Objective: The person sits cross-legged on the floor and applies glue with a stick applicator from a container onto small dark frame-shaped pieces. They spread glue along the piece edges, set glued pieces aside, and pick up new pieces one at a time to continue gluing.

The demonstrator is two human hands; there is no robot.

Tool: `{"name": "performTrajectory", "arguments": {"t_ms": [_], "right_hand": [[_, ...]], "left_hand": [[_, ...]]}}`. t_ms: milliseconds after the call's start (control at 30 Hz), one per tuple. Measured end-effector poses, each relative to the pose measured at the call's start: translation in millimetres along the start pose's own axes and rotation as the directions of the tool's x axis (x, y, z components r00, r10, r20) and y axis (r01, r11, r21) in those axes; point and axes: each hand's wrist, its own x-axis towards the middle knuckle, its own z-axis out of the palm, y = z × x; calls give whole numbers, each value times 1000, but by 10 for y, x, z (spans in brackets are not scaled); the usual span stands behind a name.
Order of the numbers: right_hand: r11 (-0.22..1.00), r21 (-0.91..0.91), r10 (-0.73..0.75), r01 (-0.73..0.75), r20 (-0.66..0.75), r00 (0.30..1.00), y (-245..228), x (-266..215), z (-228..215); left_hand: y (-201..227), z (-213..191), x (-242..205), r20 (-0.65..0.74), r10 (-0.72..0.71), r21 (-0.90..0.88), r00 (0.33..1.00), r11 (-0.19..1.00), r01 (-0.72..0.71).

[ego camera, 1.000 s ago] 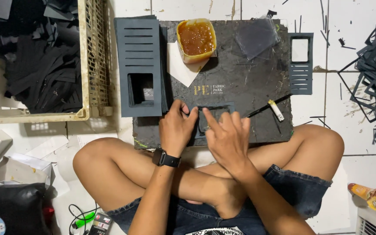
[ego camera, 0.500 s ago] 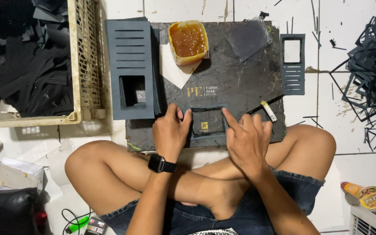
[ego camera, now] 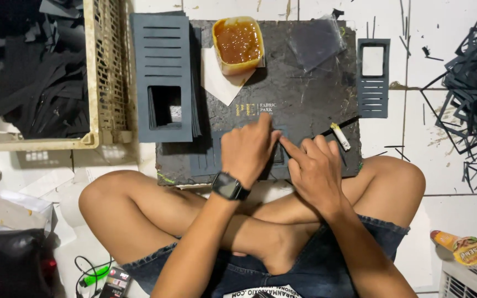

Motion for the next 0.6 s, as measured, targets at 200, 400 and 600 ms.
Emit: {"name": "performTrajectory", "arguments": {"t_ms": [200,400,600], "right_hand": [[1000,-14,-3,4,32,999,-31,-78,-56],[993,-98,-68,71,34,997,-92,-301,-134],[994,-94,-59,63,39,997,-54,-170,-167]], "left_hand": [[2,81,263,117,24,71,993,997,-32],[15,-76,227,172,18,-4,985,1000,-18],[-17,-112,271,197,5,-49,980,999,5]]}}
